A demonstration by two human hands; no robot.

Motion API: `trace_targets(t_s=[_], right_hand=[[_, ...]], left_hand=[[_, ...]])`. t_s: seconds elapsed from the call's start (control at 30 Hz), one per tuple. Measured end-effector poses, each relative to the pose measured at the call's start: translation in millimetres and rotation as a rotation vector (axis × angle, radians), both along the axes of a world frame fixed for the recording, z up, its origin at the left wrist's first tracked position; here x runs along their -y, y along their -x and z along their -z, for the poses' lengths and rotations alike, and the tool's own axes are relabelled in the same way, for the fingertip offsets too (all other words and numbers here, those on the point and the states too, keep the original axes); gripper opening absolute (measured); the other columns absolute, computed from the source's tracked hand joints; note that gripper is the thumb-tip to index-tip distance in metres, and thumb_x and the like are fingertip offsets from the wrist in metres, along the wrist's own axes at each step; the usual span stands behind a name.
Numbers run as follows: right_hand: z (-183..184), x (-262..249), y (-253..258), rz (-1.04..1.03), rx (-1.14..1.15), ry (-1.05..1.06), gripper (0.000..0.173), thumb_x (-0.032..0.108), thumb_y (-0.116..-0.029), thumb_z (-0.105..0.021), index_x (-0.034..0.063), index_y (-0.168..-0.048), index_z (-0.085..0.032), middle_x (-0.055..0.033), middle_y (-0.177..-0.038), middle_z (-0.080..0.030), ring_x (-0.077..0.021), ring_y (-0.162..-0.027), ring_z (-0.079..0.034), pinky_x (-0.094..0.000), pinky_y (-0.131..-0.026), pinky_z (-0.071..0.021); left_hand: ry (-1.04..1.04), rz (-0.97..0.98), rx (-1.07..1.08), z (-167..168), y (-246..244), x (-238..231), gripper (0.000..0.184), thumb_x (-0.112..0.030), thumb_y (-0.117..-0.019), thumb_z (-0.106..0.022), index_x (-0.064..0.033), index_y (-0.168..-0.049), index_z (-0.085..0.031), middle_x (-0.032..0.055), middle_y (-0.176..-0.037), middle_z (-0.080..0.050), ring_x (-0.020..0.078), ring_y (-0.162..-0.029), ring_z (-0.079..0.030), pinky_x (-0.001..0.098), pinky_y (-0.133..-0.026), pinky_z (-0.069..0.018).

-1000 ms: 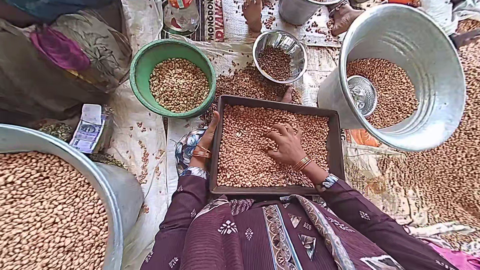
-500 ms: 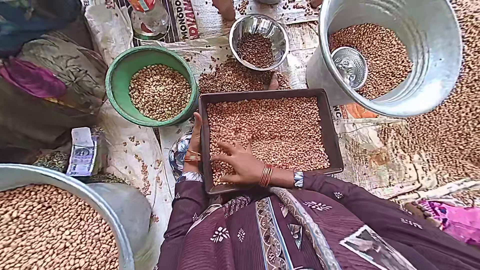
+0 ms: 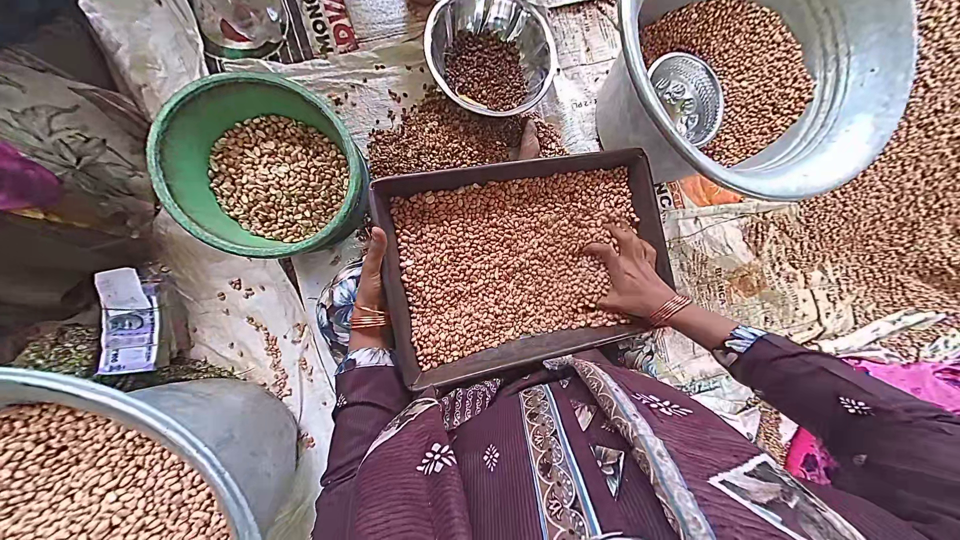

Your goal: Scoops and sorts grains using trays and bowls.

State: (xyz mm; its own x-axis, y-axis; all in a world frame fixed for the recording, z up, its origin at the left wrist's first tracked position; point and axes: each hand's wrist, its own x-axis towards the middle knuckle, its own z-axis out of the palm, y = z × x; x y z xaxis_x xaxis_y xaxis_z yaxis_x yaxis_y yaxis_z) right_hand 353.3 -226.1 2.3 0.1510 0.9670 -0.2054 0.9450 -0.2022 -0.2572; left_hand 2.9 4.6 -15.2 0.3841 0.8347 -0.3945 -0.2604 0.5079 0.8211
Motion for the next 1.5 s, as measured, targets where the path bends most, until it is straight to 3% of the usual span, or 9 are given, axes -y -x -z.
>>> trace_targets(t_s=[0.23,0.43,0.6,0.77,0.93,1.1,1.27,1.37,1.5], right_hand=[[7,-110,78,-0.066,-0.257,0.248,0.111,0.076,-0.0608,-0.082,0.0489,-0.158,-0.034,-0.0379,-0.163,-0.018,-0.0665,-0.147,-0.013,-0.087,-0.103,-0.0215],[6,-121,159,-0.582,-0.324,0.139,0.061,0.068,-0.0828,-0.069,0.0291,-0.13,-0.07,-0.026,-0.159,-0.04,-0.0551,-0.151,-0.021,-0.087,-0.105,-0.0159],[-1,-62,119,-0.739,-0.345,0.065,0.027,0.036,-0.0888,-0.07,0.0274,-0.114,-0.073,-0.0079,-0.142,-0.061,-0.0423,-0.146,-0.04,-0.0793,-0.109,-0.0242],[0,-4,18,-0.373,-0.042,-0.11,0.048,0.057,-0.079,-0.066,0.0197,-0.109,-0.072,-0.019,-0.138,-0.061,-0.0523,-0.138,-0.045,-0.0809,-0.102,-0.0285],[18,-39,6,0.103,-0.036,-0.088,0.085,0.071,-0.0775,-0.065,0.0157,-0.141,-0.057,-0.0281,-0.158,-0.036,-0.0562,-0.146,-0.028,-0.0805,-0.105,-0.0243],[23,-106,80,-0.065,-0.251,-0.042,0.084,0.068,-0.0776,-0.071,0.0306,-0.15,-0.053,-0.033,-0.159,-0.033,-0.0651,-0.143,-0.025,-0.0818,-0.101,-0.0326],[16,-110,147,-0.464,-0.419,0.083,0.058,0.053,-0.086,-0.074,0.0286,-0.138,-0.066,-0.0185,-0.164,-0.036,-0.0538,-0.153,-0.017,-0.0853,-0.107,-0.017],[4,-86,133,-0.694,-0.458,0.124,0.038,0.026,-0.0815,-0.079,0.025,-0.119,-0.075,-0.0079,-0.158,-0.048,-0.0426,-0.155,-0.023,-0.0784,-0.113,-0.0164],[0,-49,65,-0.448,-0.306,0.066,0.042,0.02,-0.0739,-0.087,0.0352,-0.112,-0.079,-0.0034,-0.157,-0.049,-0.0448,-0.156,-0.017,-0.0818,-0.111,-0.013]], left_hand=[[0.009,0.045,-0.016,-9,11,11,0.036,-0.051,-0.1043,-0.052,-0.0268,-0.129,-0.063,-0.0108,-0.107,-0.073,-0.0023,-0.092,-0.07,0.0194,-0.076,-0.0602],[0.039,0.017,0.02,3,3,-2,0.04,-0.048,-0.109,-0.037,-0.0211,-0.132,-0.056,-0.0061,-0.108,-0.071,0.0004,-0.096,-0.069,0.0235,-0.082,-0.0599],[0.055,0.031,-0.004,3,0,-4,0.046,-0.05,-0.1099,-0.032,-0.0197,-0.137,-0.054,-0.0043,-0.113,-0.071,0.0021,-0.1,-0.068,0.0258,-0.086,-0.0593],[0.07,0.065,-0.067,-12,15,17,0.049,-0.064,-0.0982,-0.053,-0.0262,-0.128,-0.065,-0.0064,-0.109,-0.073,0.0033,-0.092,-0.07,0.0259,-0.076,-0.06],[0.089,0.06,-0.064,-9,11,11,0.044,-0.056,-0.101,-0.055,-0.0236,-0.13,-0.063,-0.0054,-0.109,-0.072,0.0032,-0.095,-0.07,0.0258,-0.079,-0.0601],[0.068,0.023,-0.019,-3,8,2,0.038,-0.048,-0.1069,-0.046,-0.0212,-0.129,-0.06,-0.0064,-0.105,-0.072,0.0004,-0.093,-0.07,0.0231,-0.077,-0.0603],[-0.087,0.043,-0.024,6,1,-7,0.047,-0.048,-0.1113,-0.026,-0.0213,-0.142,-0.049,-0.0086,-0.122,-0.068,-0.0031,-0.108,-0.065,0.0208,-0.092,-0.0565],[-0.125,0.053,0.008,4,-1,-5,0.047,-0.05,-0.1105,-0.025,-0.0236,-0.138,-0.053,-0.0097,-0.118,-0.071,-0.0019,-0.105,-0.068,0.0224,-0.088,-0.0595],[-0.187,0.074,0.179,9,-2,-5,0.048,-0.048,-0.111,-0.023,-0.023,-0.136,-0.056,-0.0074,-0.12,-0.073,0.0019,-0.109,-0.069,0.0261,-0.092,-0.0596]])
